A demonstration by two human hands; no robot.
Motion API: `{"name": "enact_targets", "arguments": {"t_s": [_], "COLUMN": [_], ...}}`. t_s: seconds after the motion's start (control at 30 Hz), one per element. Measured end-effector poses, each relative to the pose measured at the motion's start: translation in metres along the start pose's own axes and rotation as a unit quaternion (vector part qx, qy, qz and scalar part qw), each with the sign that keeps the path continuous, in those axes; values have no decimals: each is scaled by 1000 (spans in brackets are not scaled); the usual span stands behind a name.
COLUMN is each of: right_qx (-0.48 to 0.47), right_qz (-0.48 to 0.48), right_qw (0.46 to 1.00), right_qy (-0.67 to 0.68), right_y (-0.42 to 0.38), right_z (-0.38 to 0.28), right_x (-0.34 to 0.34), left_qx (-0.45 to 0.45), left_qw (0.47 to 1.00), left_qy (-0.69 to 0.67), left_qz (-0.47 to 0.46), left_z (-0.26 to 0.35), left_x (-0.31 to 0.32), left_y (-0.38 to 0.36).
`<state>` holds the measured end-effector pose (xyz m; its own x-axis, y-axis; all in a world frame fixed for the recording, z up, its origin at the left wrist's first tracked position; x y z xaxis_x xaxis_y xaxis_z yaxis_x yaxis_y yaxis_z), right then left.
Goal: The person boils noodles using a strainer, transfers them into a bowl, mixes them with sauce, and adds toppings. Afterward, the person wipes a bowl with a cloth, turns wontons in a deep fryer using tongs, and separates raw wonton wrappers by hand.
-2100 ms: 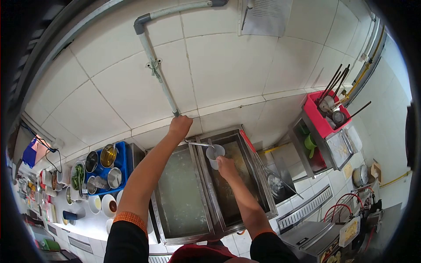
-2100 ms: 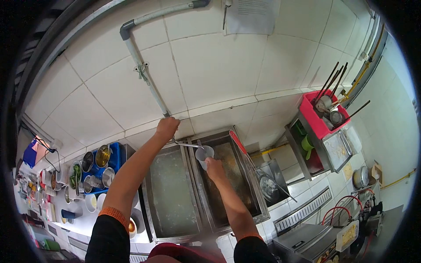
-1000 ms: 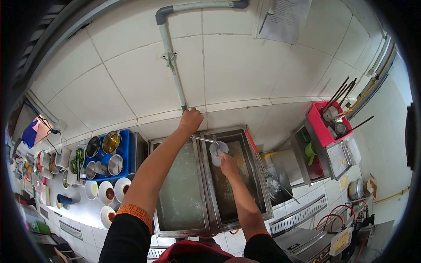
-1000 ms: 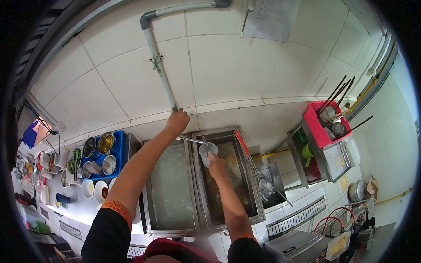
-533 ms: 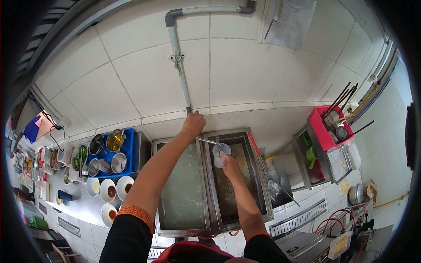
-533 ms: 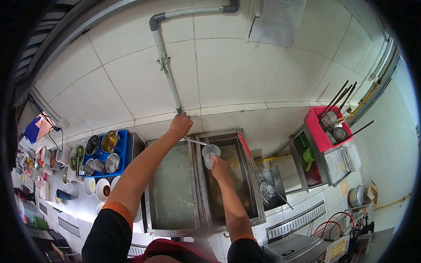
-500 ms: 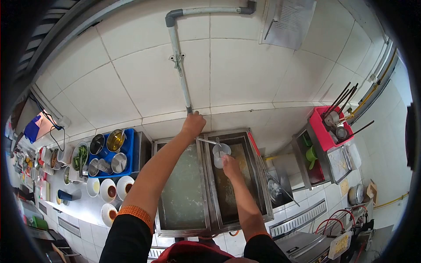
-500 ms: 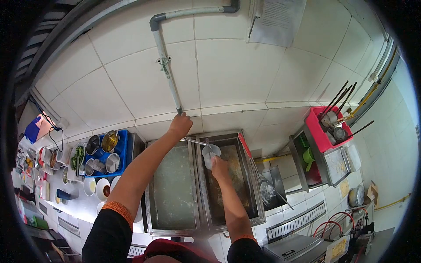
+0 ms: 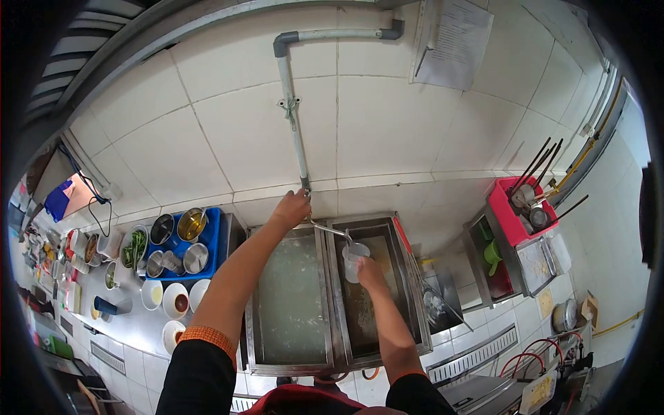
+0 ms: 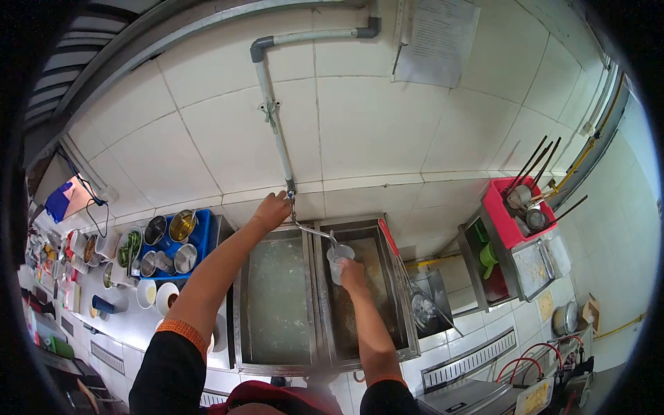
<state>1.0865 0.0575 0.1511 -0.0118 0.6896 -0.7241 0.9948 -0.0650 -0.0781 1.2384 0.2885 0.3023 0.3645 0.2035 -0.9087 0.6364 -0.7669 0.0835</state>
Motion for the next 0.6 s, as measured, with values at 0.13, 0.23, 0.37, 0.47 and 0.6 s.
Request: {"name": "enact_targets", "arguments": {"t_s": [0.13, 0.23, 0.37, 0.47, 0.6], "right_qx": [-23, -55, -155, -98, -131], "right_qz": [5, 27, 35, 17, 45], "right_qw": [1000, 997, 967, 990, 990], "right_qy": [1, -48, -201, 101, -32], "right_y": [-13, -28, -53, -95, -144], "right_z": [26, 39, 72, 70, 4], "right_x": [8, 4, -9, -41, -89], "left_qx": [-19, -69, -158, -69, 195], "left_qw": [998, 995, 987, 982, 734], "left_qy": [32, 25, -40, -169, -641], "left_qz": [-58, -65, -3, 59, -112], "left_z": [1, 8, 33, 63, 98], "left_x": [-9, 7, 29, -22, -104], "left_y": [-7, -3, -26, -96, -254]}}
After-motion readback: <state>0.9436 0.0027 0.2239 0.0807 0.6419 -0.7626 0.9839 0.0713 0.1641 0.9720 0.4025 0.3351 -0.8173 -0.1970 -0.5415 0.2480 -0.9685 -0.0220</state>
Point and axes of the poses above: each hand's wrist, its own y-axis towards the middle knuckle, its own x-axis out of the palm, z = x × y, the point moved 3 cm from there along y, towards the middle knuckle, and after that the axes turned 6 degrees about -z, right-handed, at the moved point
